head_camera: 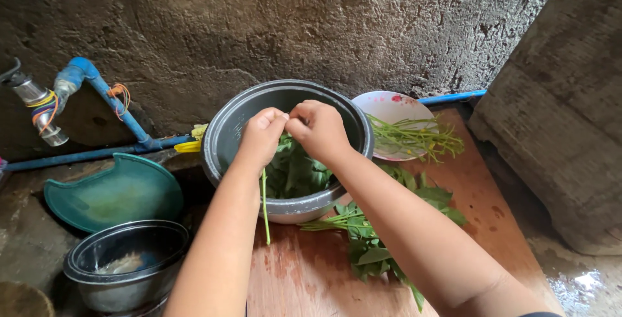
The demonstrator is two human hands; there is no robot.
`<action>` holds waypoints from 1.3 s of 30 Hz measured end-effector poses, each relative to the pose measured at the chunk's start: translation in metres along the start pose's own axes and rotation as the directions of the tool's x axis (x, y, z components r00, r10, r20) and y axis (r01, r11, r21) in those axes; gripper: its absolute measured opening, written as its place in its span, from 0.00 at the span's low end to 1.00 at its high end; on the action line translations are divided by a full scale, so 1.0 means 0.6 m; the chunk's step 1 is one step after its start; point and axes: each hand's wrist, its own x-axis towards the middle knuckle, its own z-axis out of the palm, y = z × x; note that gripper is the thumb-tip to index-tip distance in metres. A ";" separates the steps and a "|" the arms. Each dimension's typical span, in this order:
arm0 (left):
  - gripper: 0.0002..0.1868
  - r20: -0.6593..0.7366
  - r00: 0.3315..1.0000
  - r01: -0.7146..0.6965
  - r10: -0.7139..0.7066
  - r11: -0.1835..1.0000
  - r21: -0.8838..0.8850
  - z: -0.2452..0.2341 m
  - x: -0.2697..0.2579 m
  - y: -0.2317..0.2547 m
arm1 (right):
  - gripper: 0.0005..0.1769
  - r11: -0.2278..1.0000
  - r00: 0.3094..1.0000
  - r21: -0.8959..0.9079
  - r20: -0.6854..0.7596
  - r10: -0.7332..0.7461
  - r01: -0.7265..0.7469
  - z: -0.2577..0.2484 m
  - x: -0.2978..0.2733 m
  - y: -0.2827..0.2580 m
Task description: Picking individual leaves from green stems and placing them into a metal pot.
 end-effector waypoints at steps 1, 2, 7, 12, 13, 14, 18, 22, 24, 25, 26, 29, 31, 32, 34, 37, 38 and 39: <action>0.10 0.001 1.000 0.001 -0.001 1.000 0.000 -0.001 -0.002 0.010 | 0.09 1.000 1.000 0.000 -0.001 0.001 -0.001 0.007 -0.001 0.022; 0.09 -0.052 0.998 0.041 -0.044 0.998 -0.053 -0.002 -0.003 0.020 | 0.09 0.987 0.997 0.144 0.007 0.073 -0.073 0.014 0.000 0.044; 0.09 -0.169 0.979 0.077 -0.110 0.978 -0.193 -0.005 -0.018 0.068 | 0.13 0.855 0.962 0.471 -0.044 0.269 -0.217 0.010 0.005 0.079; 0.09 -0.250 0.961 0.099 -0.120 0.991 -0.094 -0.005 -0.022 0.079 | 0.14 0.995 0.959 -0.048 -0.273 0.072 -0.089 0.000 0.002 0.047; 0.09 -0.248 0.961 0.102 -0.122 0.990 -0.093 -0.006 -0.018 0.063 | 0.14 0.995 0.959 -0.047 -0.273 0.076 -0.092 -0.003 -0.001 0.031; 0.10 -0.212 0.976 0.043 -0.049 0.998 -0.035 -0.007 -0.013 0.049 | 0.15 0.997 0.978 -0.071 -0.210 -0.009 -0.006 -0.007 -0.002 0.015; 0.10 -0.144 0.987 0.081 -0.078 0.997 0.015 -0.007 -0.012 0.042 | 0.10 0.968 0.986 -0.216 -0.078 -0.145 0.125 0.002 -0.007 0.001; 0.10 -0.089 0.995 0.050 -0.044 0.996 0.068 -0.005 -0.012 0.037 | 0.06 0.976 0.996 -0.203 -0.020 -0.090 0.084 -0.002 -0.003 -0.004; 0.08 -0.036 0.999 -0.012 0.013 0.999 0.036 -0.001 -0.019 0.053 | 0.04 0.976 0.992 -0.182 -0.010 -0.122 0.118 0.001 -0.001 0.005; 0.08 -0.034 0.999 -0.013 0.014 0.999 0.035 -0.001 -0.018 0.052 | 0.04 0.976 0.992 -0.184 -0.012 -0.122 0.118 0.004 -0.002 0.019; 0.09 -0.018 1.000 0.023 -0.025 0.997 -0.072 -0.001 -0.016 0.053 | 0.06 1.000 1.000 0.005 0.010 -0.009 0.009 0.008 -0.001 0.032; 0.10 -0.028 0.999 0.031 -0.039 0.973 -0.230 -0.001 -0.018 0.072 | 0.08 0.952 0.990 0.274 0.063 0.124 -0.137 0.016 0.000 0.067; 0.10 -0.057 0.998 0.000 -0.016 0.960 -0.279 -0.003 -0.011 0.072 | 0.10 0.920 0.986 0.355 0.072 0.151 -0.167 0.021 0.005 0.078; 0.09 -0.100 0.993 0.016 -0.057 0.930 -0.368 -0.003 -0.001 0.063 | 0.10 0.954 0.998 0.296 -0.024 0.059 -0.049 0.021 0.010 0.080; 0.08 -0.139 0.986 0.019 -0.092 0.890 -0.457 0.005 0.011 0.070 | 0.13 0.972 0.992 0.221 -0.114 -0.052 0.077 0.016 0.017 0.076; 0.08 -0.169 0.967 0.079 -0.193 0.851 -0.520 0.027 0.022 0.114 | 0.14 0.861 0.977 0.469 0.016 0.213 -0.196 -0.006 0.026 0.043; 0.07 -0.209 0.954 0.055 -0.215 0.810 -0.584 0.039 0.027 0.123 | 0.15 0.780 0.952 0.546 0.176 0.250 -0.305 -0.021 0.024 0.020; 0.08 -0.246 0.939 0.027 -0.240 0.766 -0.643 0.051 0.032 0.131 | 0.16 0.685 0.905 0.596 0.334 0.264 -0.420 -0.035 0.021 -0.001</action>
